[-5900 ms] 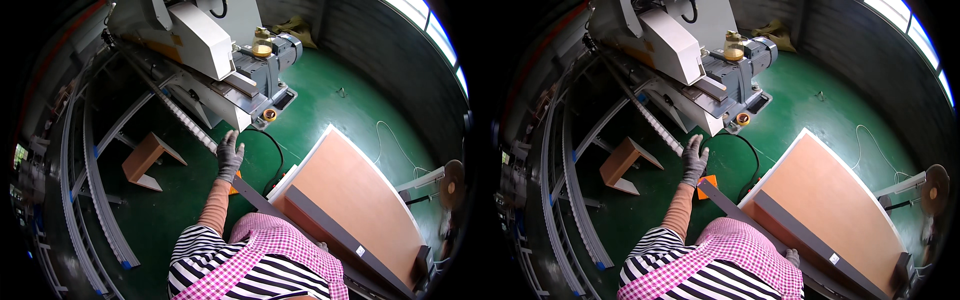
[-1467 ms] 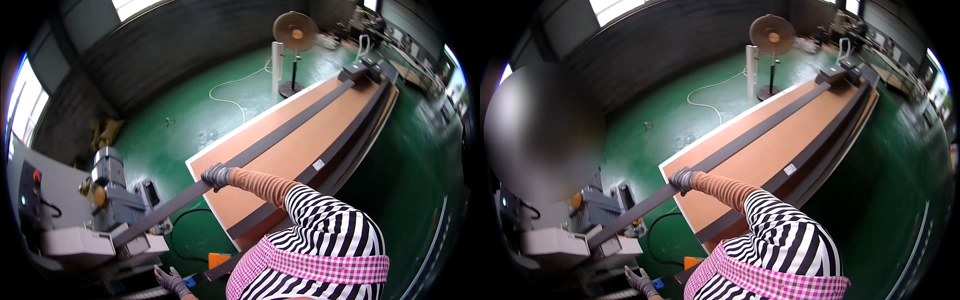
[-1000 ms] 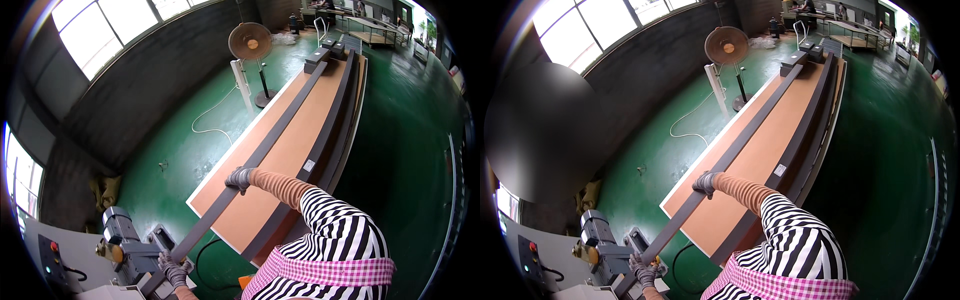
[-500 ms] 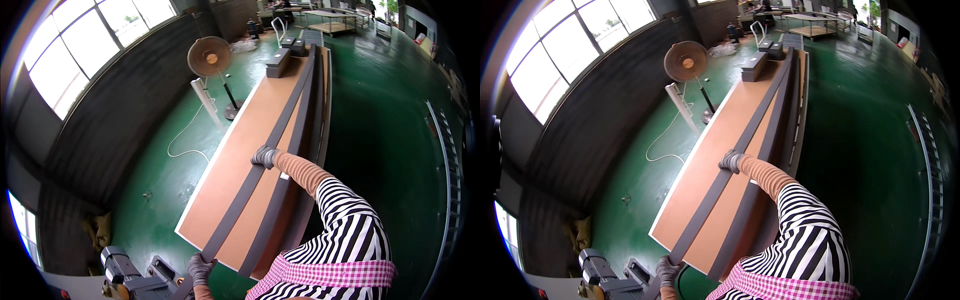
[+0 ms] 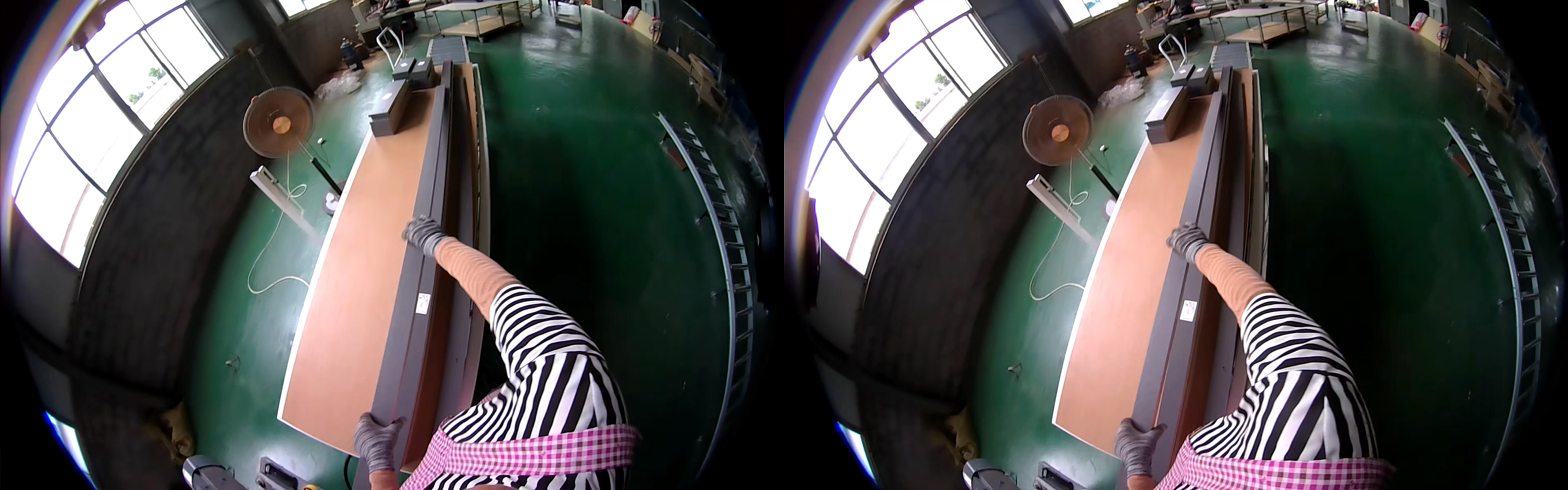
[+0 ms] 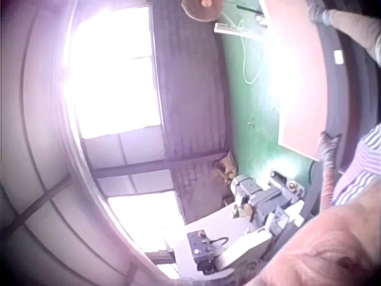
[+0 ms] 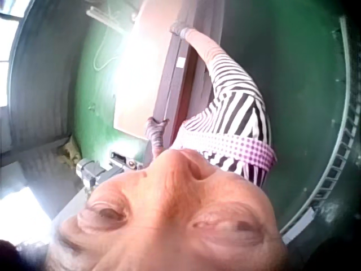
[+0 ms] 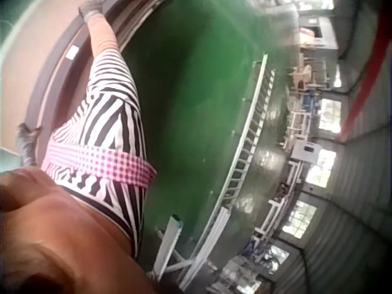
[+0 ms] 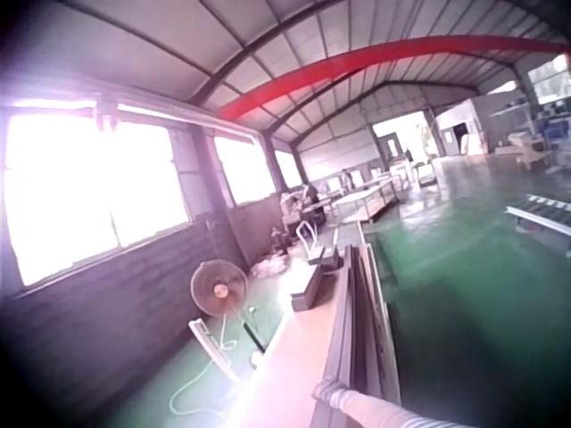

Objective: The person feeds long wooden boards through an edge-banding machine and stacks the finished boards onto a worktable.

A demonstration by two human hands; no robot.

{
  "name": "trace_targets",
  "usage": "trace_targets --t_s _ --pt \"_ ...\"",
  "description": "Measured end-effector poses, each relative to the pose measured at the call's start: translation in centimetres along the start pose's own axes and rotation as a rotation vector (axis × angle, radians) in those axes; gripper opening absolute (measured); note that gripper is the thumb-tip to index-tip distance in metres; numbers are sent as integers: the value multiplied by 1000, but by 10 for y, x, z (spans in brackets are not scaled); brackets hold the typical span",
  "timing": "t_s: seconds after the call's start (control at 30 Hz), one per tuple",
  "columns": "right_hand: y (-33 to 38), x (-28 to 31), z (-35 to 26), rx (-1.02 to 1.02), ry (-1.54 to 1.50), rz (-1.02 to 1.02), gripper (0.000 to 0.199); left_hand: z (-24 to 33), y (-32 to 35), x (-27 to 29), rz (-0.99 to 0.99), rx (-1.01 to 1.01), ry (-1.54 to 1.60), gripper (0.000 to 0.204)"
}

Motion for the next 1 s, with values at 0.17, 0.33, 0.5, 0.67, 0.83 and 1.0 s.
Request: trace_targets --t_s 0.17,0.33,0.5,0.67,0.83,1.0 --pt "49 -23 0 -445 -1022 416 29 29 4 -17 -61 -7 70 59" --pt "116 -95 -90 -308 -2329 -330 37 73 -1 -10 -68 -8 73 58" --pt "153 -53 -185 -148 -2925 -388 28 93 6 -6 -20 -15 11 60" --pt "171 -42 -213 -273 -2827 -511 23 35 21 -24 260 -321 79 69" --pt "193 -41 -229 -219 -2849 -647 37 -51 58 -41 391 -408 23 69" --pt "188 -21 -205 -156 -2896 -557 38 -97 102 -68 418 -263 270 33"
Point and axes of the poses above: each hand's wrist, its own y-axis away from the middle knuckle, its own x-axis out of the back of the hand, z = x × y, the point moved 3 cm from there along -y, towards the middle knuckle, and after that the axes turned 14 degrees about -z, right-handed, at the moved point
